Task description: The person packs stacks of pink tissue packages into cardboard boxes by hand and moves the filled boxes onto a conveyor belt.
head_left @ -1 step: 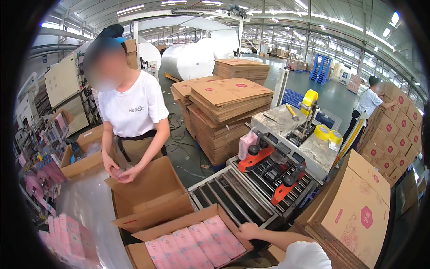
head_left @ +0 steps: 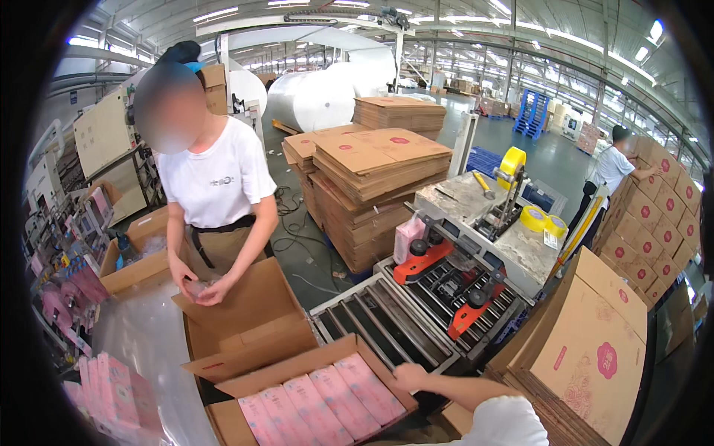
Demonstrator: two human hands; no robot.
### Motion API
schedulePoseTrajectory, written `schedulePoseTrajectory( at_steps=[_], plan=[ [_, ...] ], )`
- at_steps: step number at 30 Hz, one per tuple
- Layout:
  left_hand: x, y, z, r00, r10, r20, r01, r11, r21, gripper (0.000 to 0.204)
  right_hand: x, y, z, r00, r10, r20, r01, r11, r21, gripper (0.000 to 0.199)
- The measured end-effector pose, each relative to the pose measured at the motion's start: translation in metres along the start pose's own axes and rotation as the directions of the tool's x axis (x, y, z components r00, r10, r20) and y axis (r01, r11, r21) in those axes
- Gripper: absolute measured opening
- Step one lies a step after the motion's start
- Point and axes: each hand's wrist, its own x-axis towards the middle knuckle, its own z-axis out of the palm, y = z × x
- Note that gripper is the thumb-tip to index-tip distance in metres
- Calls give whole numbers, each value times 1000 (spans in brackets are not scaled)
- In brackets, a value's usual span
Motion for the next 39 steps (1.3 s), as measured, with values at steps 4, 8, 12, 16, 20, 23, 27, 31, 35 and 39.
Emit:
schedulePoseTrajectory(
  at_steps=[4,8,12,16,20,23,27,31,35,39],
  plan=[
    [-14,-7,-3,1000,22,1,-22,999,-44,44,-6,9,-54,994,-14,-109,18,999,34,35],
    [-27,15,64,975,222,-30,-199,921,336,48,-38,42,-75,981,128,-146,-130,992,1,36],
    [23,41,13,904,384,-186,-231,808,542,56,-43,53,-17,998,67,-1,-65,982,176,52],
    [11,17,106,907,353,229,-392,510,766,65,-43,39,19,871,-135,473,69,986,155,68],
    [60,-9,137,799,117,590,-579,-118,807,77,-46,41,27,708,-559,432,551,820,157,74],
    [79,19,151,800,-66,596,-600,-73,797,58,-57,-7,-27,655,-318,685,494,867,-69,75],
    [87,86,195,668,467,579,-689,93,719,28,-2,-8,-26,958,-258,124,279,939,-202,88],
    [160,138,157,706,682,193,-658,529,536,21,13,-19,19,941,-25,-339,-64,966,-250,96],
    [137,80,171,917,347,199,-395,712,580,41,-29,99,97,491,751,-441,-527,660,536,99],
    [125,10,116,934,299,194,-323,482,815,75,-24,75,49,691,714,110,-533,401,745,88]
  ],
)
